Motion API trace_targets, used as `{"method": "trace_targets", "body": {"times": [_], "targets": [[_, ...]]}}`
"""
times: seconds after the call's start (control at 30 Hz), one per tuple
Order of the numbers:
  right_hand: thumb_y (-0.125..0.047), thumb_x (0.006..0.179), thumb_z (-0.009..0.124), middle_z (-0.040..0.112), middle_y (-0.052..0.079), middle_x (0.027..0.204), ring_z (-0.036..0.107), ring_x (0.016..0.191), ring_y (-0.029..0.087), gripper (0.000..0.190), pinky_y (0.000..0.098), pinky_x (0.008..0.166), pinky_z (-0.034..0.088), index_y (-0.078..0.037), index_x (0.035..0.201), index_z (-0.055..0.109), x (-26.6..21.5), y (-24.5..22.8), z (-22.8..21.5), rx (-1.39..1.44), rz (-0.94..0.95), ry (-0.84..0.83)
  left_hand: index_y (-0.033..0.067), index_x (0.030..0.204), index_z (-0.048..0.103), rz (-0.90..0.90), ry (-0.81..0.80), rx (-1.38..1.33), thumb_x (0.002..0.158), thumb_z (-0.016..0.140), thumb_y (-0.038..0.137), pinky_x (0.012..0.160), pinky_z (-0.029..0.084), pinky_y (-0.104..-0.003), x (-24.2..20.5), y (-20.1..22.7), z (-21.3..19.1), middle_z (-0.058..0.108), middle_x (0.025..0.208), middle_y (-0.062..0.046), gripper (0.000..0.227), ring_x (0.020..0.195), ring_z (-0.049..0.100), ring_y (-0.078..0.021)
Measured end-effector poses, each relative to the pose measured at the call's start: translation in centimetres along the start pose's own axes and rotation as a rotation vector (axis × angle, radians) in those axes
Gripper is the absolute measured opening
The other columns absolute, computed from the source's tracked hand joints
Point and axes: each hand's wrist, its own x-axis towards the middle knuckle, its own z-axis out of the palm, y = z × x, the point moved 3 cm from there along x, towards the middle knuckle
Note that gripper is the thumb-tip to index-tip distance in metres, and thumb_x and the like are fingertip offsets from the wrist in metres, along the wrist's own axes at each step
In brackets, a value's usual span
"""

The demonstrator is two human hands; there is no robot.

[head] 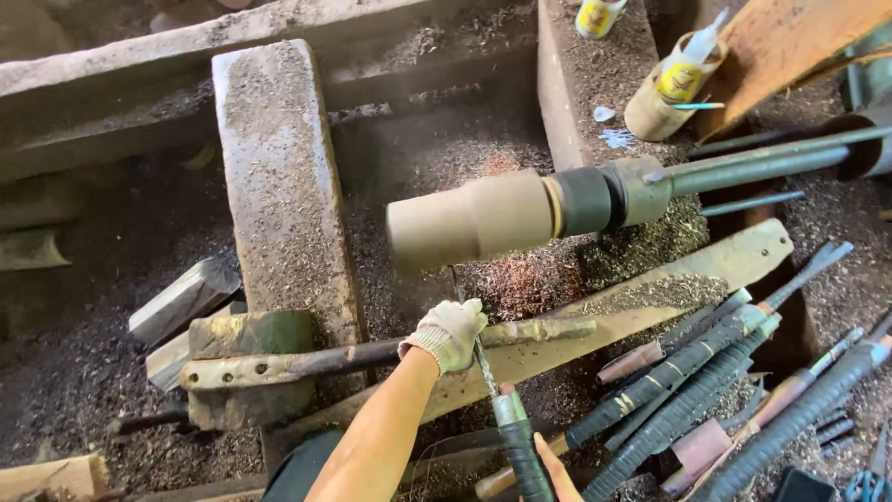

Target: The person turns a cylindrical wooden workpiece on a lathe, holding a chisel against the spinning wood to shape its surface while wood shavings accumulate. The gloved left hand steadies and repositions the tool rest as the right hand guides the chisel along the rotating wood.

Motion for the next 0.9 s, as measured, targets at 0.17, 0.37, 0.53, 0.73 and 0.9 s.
{"method": "trace_targets", "body": {"times": [0.17, 0.37, 0.53, 0.73, 0.9], "targets": [[-0.002, 0.086, 0.068, 0.065, 0.016, 0.114, 0.075, 0.072, 0.021, 0.087, 0.0361, 0.070, 0.064, -0.023, 0.159, 0.026, 0.2, -1.7, -1.4, -0.060, -0.017, -0.061, 0.0058, 0.107, 0.063, 0.046, 0.009, 0.052, 0.088, 0.069, 0.005, 0.084, 0.058, -0.042, 0.0, -0.1, 0.1, 0.058, 0.111, -0.015, 0.020, 0.098, 0.066, -0.0316], [-0.001, 0.087, 0.067, 0.065, 0.019, 0.111, 0.072, 0.071, 0.021, 0.085, 0.0366, 0.068, 0.062, -0.021, 0.159, 0.026, -0.7, 0.6, 1.0, 0.113, -0.035, -0.010, 0.0054, 0.110, 0.059, 0.013, -0.051, 0.009, 0.089, 0.068, 0.004, 0.081, 0.060, -0.041, -0.2, 0.0, -0.1, 0.062, 0.105, -0.014, 0.023, 0.095, 0.069, -0.0306], [-0.012, 0.091, 0.065, 0.067, 0.022, 0.114, 0.077, 0.075, 0.024, 0.074, 0.0395, 0.068, 0.065, -0.020, 0.157, 0.030, -0.1, 4.2, 2.8, 0.072, -0.165, 0.111, 0.0054, 0.114, 0.057, 0.021, 0.081, -0.165, 0.100, 0.061, 0.015, 0.085, 0.057, -0.045, 0.2, -0.7, 0.5, 0.065, 0.102, -0.017, 0.018, 0.098, 0.067, -0.0344], [-0.043, 0.109, 0.057, 0.061, 0.031, 0.103, 0.071, 0.073, 0.028, 0.064, 0.0434, 0.068, 0.059, -0.003, 0.155, 0.036, 2.8, 14.5, 3.0, 1.048, 0.124, -0.035, 0.0052, 0.116, 0.061, 0.194, 0.027, 0.130, 0.086, 0.069, 0.005, 0.097, 0.053, -0.041, 0.7, -0.3, 0.9, 0.054, 0.120, -0.014, 0.031, 0.108, 0.059, -0.0320], [-0.028, 0.097, 0.061, 0.065, 0.025, 0.116, 0.075, 0.080, 0.028, 0.068, 0.0408, 0.071, 0.061, -0.008, 0.155, 0.033, 0.7, 9.4, 7.9, 0.285, -0.201, 0.256, 0.0046, 0.119, 0.058, 0.197, 0.007, 0.141, 0.086, 0.068, 0.003, 0.097, 0.053, -0.042, 1.2, -0.6, 1.2, 0.053, 0.120, -0.016, 0.035, 0.109, 0.058, -0.0338]]}}
